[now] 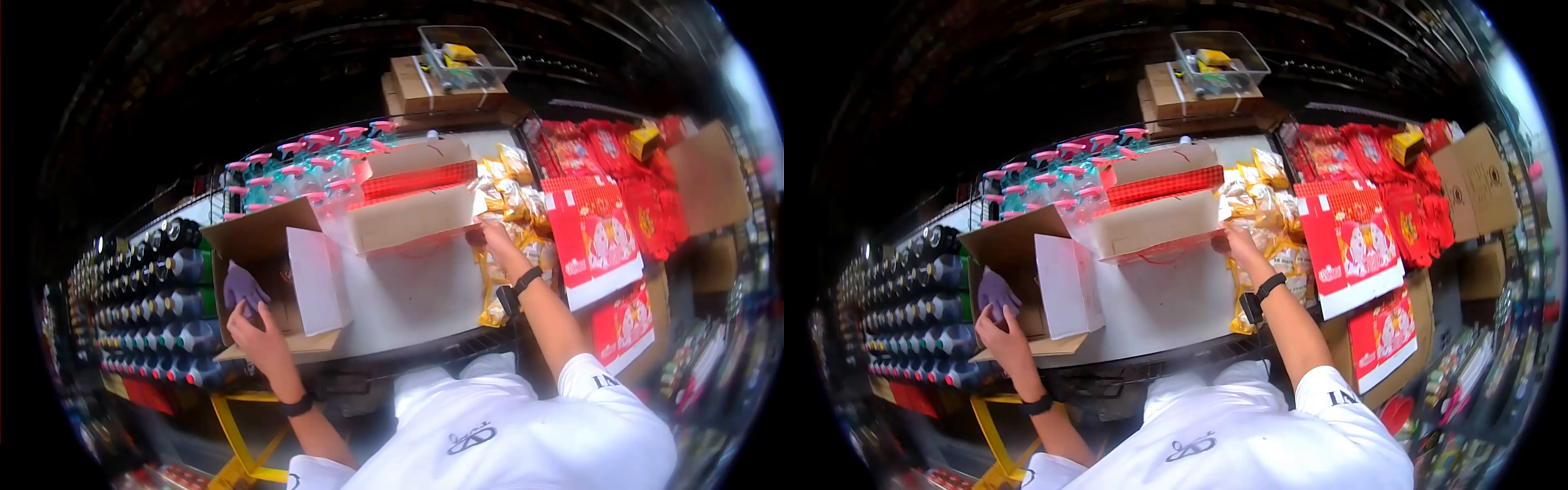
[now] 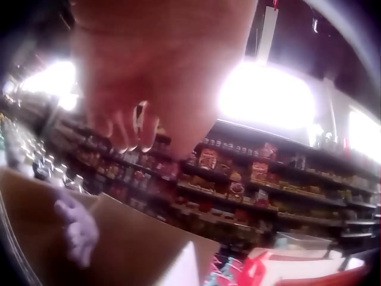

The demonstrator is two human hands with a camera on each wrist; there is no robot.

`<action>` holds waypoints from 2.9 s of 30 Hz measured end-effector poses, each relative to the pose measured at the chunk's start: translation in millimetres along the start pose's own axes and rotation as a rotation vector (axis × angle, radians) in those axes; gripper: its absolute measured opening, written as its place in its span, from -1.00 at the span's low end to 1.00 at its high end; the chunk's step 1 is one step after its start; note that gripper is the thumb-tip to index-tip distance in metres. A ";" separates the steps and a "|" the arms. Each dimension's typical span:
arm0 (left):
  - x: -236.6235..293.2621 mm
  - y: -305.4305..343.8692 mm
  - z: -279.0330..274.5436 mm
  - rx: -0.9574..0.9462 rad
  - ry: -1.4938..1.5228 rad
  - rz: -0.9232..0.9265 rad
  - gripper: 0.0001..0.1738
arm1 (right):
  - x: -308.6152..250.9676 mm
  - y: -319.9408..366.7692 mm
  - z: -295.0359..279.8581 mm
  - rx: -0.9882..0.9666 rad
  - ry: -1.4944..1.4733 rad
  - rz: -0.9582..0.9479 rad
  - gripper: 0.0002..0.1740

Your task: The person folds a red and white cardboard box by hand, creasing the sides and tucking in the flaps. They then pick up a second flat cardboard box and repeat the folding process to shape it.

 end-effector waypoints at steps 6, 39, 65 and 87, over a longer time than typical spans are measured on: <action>99.4 62.3 85.0 -0.415 0.567 -0.007 -0.31 | 3.6 15.8 -21.8 0.059 0.004 0.021 -0.59; 101.3 64.9 249.7 -0.809 1.407 -0.699 -0.18 | -84.2 -34.7 22.2 -0.006 -0.034 -0.034 -0.15; 110.3 69.5 282.9 -0.672 1.553 -0.657 -0.29 | 13.5 0.8 -4.4 0.031 -0.165 -0.141 -0.46; 121.2 103.6 244.5 -0.809 1.240 -0.583 -0.02 | -13.1 40.5 6.6 -0.110 0.262 -0.344 -0.08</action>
Point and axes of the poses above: each hand's wrist, its own y-axis away from the middle knuckle, its own z-axis out of the palm, x = y × z, the point moved 3 cm from there along -y, towards the middle knuckle, and after that the axes turned 1 degree about z, right-handed, at the moved point
